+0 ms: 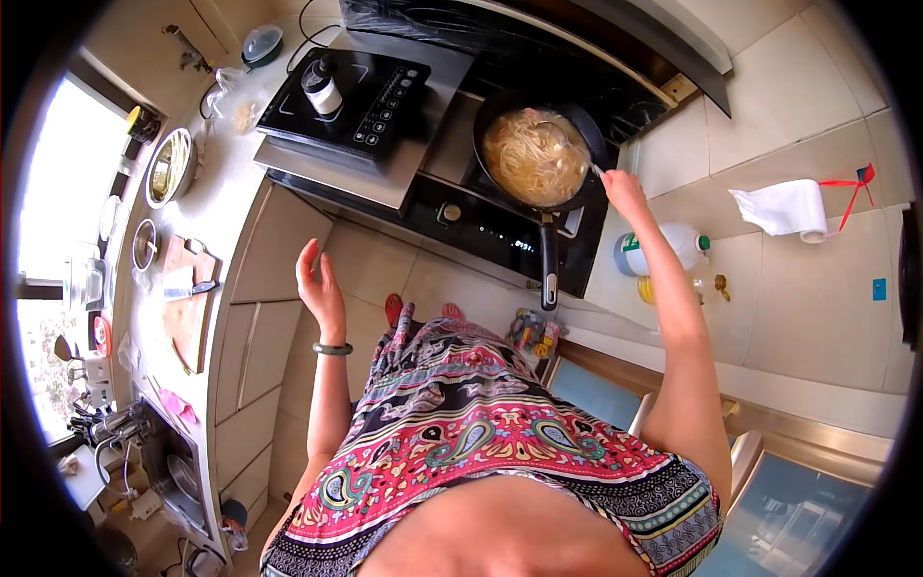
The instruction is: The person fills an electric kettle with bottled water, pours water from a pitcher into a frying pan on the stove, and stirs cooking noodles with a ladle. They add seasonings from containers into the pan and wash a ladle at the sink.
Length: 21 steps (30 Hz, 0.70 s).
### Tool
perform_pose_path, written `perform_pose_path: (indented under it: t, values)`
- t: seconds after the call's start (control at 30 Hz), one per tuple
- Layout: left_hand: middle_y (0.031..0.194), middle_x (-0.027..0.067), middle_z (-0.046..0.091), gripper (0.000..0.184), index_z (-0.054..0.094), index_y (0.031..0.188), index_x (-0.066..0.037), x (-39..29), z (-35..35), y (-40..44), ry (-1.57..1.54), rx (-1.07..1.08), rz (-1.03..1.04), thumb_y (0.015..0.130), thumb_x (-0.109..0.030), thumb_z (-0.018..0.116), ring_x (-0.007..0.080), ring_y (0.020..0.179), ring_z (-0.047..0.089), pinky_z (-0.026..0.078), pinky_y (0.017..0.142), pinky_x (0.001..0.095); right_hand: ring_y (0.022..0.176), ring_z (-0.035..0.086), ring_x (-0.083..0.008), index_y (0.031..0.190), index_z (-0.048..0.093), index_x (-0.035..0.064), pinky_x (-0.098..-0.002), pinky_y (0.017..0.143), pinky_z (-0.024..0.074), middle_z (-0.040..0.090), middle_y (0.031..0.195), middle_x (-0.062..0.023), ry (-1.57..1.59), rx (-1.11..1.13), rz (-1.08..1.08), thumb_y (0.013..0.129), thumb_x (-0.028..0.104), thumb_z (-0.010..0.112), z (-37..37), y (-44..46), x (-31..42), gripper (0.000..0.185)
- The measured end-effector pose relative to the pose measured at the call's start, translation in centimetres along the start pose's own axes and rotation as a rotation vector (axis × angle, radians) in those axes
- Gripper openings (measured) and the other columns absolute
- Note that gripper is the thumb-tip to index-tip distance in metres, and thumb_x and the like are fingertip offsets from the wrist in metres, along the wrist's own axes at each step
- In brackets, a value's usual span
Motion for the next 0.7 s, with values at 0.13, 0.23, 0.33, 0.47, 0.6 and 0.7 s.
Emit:
perform_pose_path:
  t: [0.13, 0.23, 0.33, 0.47, 0.6, 0.7]
  values:
    - [0.117, 0.0034, 0.064, 0.027, 0.062, 0.120, -0.009, 0.4, 0.4, -0.5, -0.009, 0.008, -0.005, 0.093, -0.009, 0.060, 0.0148, 0.109, 0.058, 0.042, 0.093, 0.0291, 0.042, 0.051, -0.0187, 0.096, 0.064, 0.0038, -0.0322, 0.038, 0.0388, 0.057, 0.059, -0.0096, 0.738, 0.532, 0.425, 0.098, 0.032, 0.049, 2.7, -1.4, -1.2, 0.032]
    - [0.116, 0.0051, 0.064, 0.028, 0.062, 0.121, -0.006, 0.0, 0.6, -0.8, -0.011, 0.025, 0.002, 0.094, -0.011, 0.060, 0.0150, 0.108, 0.058, 0.043, 0.094, 0.0293, 0.040, 0.032, -0.0029, 0.101, 0.062, 0.0026, -0.0196, 0.033, 0.0233, 0.045, 0.059, 0.0015, 1.016, 0.735, 0.536, 0.101, 0.034, 0.044, 2.2, -2.9, 0.2, 0.036]
    - [0.117, 0.0054, 0.064, 0.028, 0.062, 0.121, -0.006, -0.1, 0.7, -0.6, -0.011, 0.038, 0.011, 0.094, -0.011, 0.060, 0.0153, 0.109, 0.058, 0.043, 0.093, 0.0293, 0.040, 0.028, -0.0003, 0.107, 0.060, 0.0027, -0.0168, 0.032, 0.0202, 0.042, 0.062, 0.0032, 1.221, 0.905, 0.657, 0.103, 0.033, 0.041, 2.1, -4.2, 0.2, 0.036]
    - [0.117, 0.0031, 0.063, 0.026, 0.062, 0.120, -0.009, -0.3, 0.8, -0.6, -0.047, 0.042, 0.032, 0.093, -0.009, 0.060, 0.0151, 0.107, 0.058, 0.042, 0.091, 0.0295, 0.040, 0.027, 0.0011, 0.116, 0.058, 0.0034, -0.0153, 0.032, 0.0198, 0.039, 0.061, 0.0045, 1.330, 0.950, 0.679, 0.102, 0.036, 0.044, 1.2, -6.1, -0.6, 0.038]
    - [0.117, 0.0057, 0.064, 0.028, 0.062, 0.121, -0.006, -0.4, 1.0, -0.7, -0.005, 0.058, 0.020, 0.094, -0.011, 0.061, 0.0161, 0.111, 0.058, 0.042, 0.095, 0.0302, 0.040, 0.028, -0.0002, 0.107, 0.059, 0.0029, -0.0174, 0.032, 0.0185, 0.042, 0.061, 0.0029, 1.297, 0.852, 0.640, 0.102, 0.035, 0.043, 0.3, -6.6, -2.8, 0.036]
    - [0.117, 0.0059, 0.064, 0.028, 0.062, 0.122, -0.006, -0.6, 1.4, -0.7, 0.001, 0.071, 0.029, 0.094, -0.011, 0.061, 0.0164, 0.111, 0.058, 0.043, 0.095, 0.0305, 0.040, 0.029, -0.0020, 0.102, 0.060, 0.0036, -0.0190, 0.033, 0.0196, 0.044, 0.060, 0.0012, 1.202, 0.772, 0.642, 0.102, 0.036, 0.042, -0.1, -6.2, -4.3, 0.037]
Point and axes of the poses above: each hand's wrist, its own y-axis towards the middle knuckle, its own z-axis out of the palm, x = y × z, the point moved 3 cm from there along y, towards the middle knuckle
